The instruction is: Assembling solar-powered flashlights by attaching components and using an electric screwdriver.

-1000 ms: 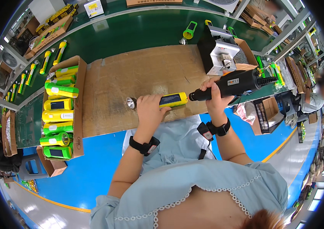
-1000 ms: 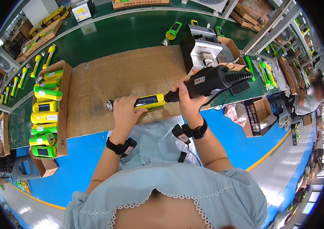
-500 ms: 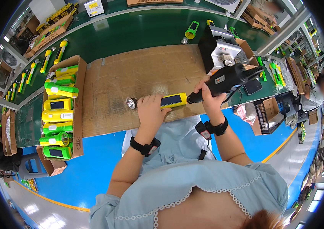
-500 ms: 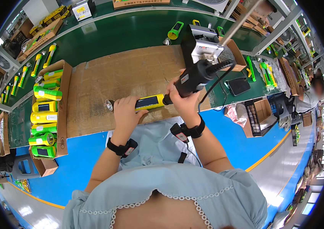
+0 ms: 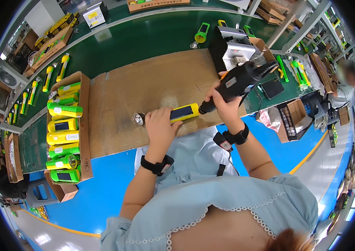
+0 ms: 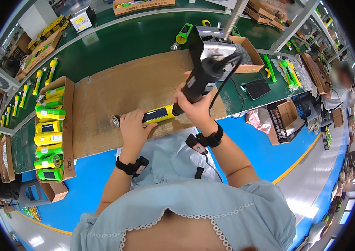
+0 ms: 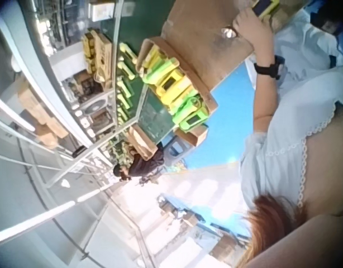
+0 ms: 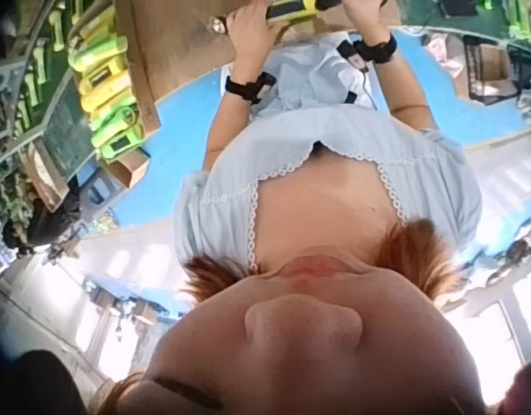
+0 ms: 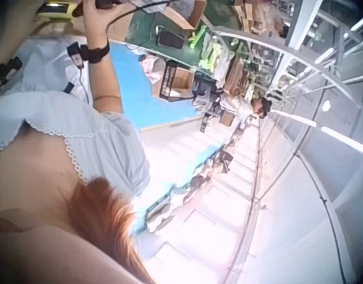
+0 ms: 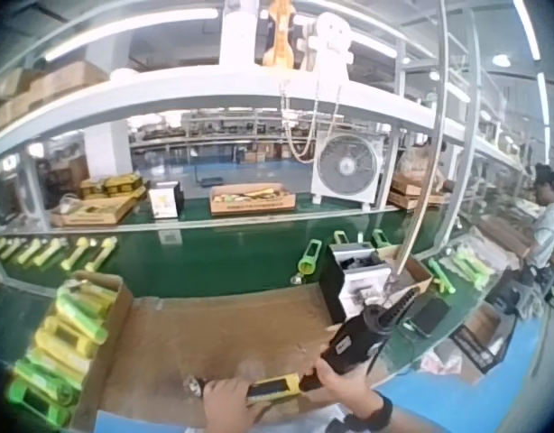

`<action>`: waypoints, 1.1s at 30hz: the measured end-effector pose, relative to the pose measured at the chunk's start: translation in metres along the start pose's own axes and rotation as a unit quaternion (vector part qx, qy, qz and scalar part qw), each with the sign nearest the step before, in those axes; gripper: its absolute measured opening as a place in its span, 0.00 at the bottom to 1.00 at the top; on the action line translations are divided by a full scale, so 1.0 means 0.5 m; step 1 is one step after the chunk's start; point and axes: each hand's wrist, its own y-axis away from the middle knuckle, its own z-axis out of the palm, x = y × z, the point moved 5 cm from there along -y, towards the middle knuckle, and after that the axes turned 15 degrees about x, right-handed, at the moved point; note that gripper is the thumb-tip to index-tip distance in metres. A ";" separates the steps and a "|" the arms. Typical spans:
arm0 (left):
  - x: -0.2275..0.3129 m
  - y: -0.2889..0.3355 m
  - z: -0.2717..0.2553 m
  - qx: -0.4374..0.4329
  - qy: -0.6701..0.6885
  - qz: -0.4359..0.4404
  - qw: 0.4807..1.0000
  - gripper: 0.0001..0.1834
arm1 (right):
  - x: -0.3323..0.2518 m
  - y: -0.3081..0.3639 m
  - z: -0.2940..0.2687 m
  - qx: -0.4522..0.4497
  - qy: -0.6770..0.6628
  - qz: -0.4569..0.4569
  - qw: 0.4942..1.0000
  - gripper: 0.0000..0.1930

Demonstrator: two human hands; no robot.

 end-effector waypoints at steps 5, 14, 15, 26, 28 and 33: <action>0.010 -0.001 0.010 -0.026 -0.024 0.011 0.999 0.25 | -0.110 -0.122 -0.110 0.151 -0.047 -0.137 0.978 0.25; 0.055 -0.023 0.113 -0.085 0.012 0.059 0.995 0.23 | -0.074 -0.302 -0.211 0.219 0.061 -0.240 0.944 0.23; 0.056 -0.026 0.115 -0.089 0.012 0.055 0.994 0.23 | -0.070 -0.306 -0.210 0.216 0.062 -0.239 0.945 0.23; 0.061 -0.024 0.103 -0.047 0.031 0.039 0.998 0.22 | -0.045 -0.313 -0.173 0.133 0.104 -0.081 0.982 0.20; 0.066 -0.023 0.098 -0.037 0.046 0.047 0.997 0.21 | -0.044 -0.256 -0.147 0.129 0.049 -0.055 0.989 0.18; 0.073 -0.017 0.098 -0.046 0.057 0.040 0.996 0.22 | -0.047 -0.112 -0.071 0.093 -0.027 -0.020 0.995 0.04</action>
